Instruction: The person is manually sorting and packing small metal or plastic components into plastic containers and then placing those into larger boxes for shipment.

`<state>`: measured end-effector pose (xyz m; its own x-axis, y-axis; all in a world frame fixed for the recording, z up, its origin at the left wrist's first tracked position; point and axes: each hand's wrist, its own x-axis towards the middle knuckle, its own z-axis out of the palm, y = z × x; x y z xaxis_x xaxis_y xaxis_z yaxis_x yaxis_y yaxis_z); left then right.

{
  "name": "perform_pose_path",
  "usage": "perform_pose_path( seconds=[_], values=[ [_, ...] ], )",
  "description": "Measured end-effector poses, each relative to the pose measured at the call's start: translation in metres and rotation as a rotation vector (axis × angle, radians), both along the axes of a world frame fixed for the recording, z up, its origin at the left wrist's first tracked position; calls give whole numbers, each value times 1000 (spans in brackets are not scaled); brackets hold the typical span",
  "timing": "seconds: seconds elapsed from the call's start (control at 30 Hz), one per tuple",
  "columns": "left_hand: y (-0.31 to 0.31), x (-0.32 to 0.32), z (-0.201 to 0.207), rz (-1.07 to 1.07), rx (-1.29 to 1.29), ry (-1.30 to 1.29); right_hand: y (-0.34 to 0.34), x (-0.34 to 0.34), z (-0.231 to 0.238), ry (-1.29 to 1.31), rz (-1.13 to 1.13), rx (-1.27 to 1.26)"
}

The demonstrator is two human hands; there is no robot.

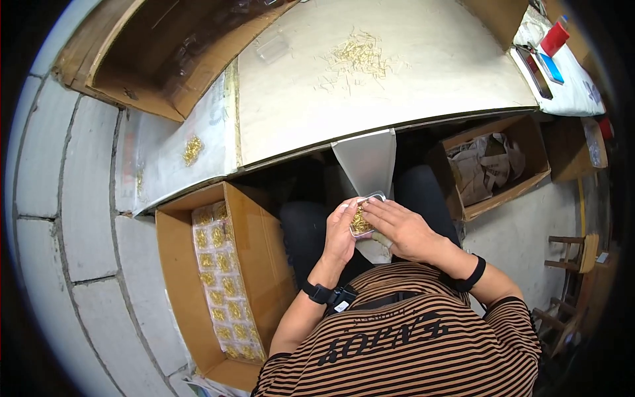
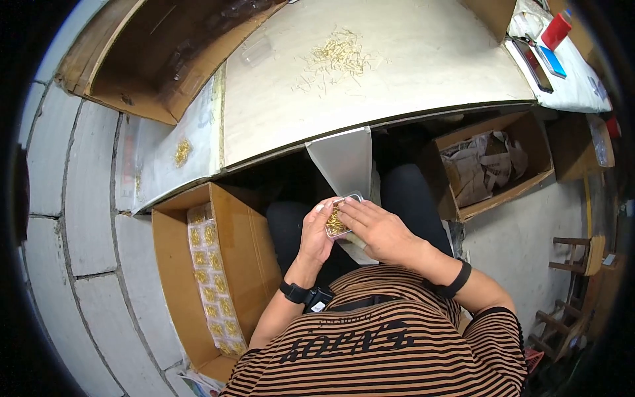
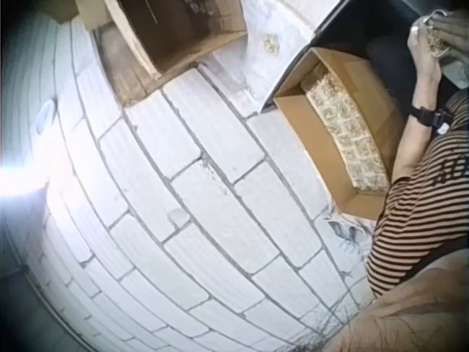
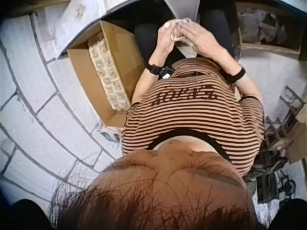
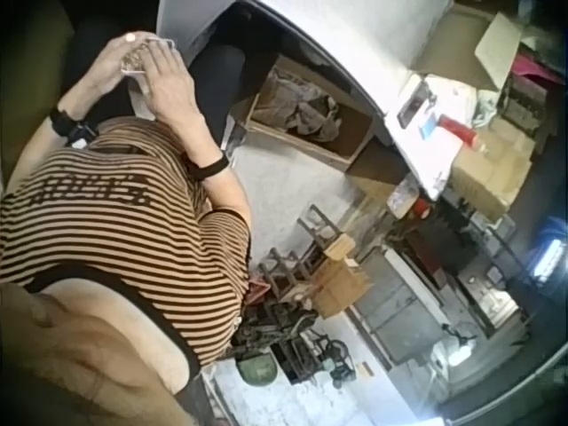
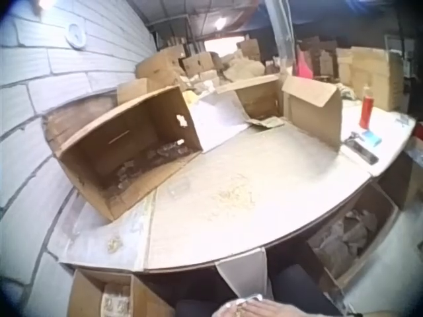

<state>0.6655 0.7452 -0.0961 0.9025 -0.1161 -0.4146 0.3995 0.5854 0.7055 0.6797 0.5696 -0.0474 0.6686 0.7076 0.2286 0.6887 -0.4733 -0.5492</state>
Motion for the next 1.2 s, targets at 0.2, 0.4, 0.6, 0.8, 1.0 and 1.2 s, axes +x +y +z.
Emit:
perform_pose_path(
  seconds=[0.2,0.4,0.6,0.8,1.0,1.2],
  values=[
    [10,-2,8,-85,-35,-14,-25,6,12,182,-337,324],
    [4,-3,19,-121,-121,-77,-24,-2,-2,798,-399,479],
    [10,2,21,-196,-110,-41,-18,8,-4,858,-453,543],
    [-20,7,21,-183,12,-83,-20,1,-18,415,-643,504],
    [-22,0,34,-193,297,-264,-7,2,-30,410,-535,398],
    [-14,15,-2,-298,106,-344,-21,0,-20,409,-573,440]
  ],
)
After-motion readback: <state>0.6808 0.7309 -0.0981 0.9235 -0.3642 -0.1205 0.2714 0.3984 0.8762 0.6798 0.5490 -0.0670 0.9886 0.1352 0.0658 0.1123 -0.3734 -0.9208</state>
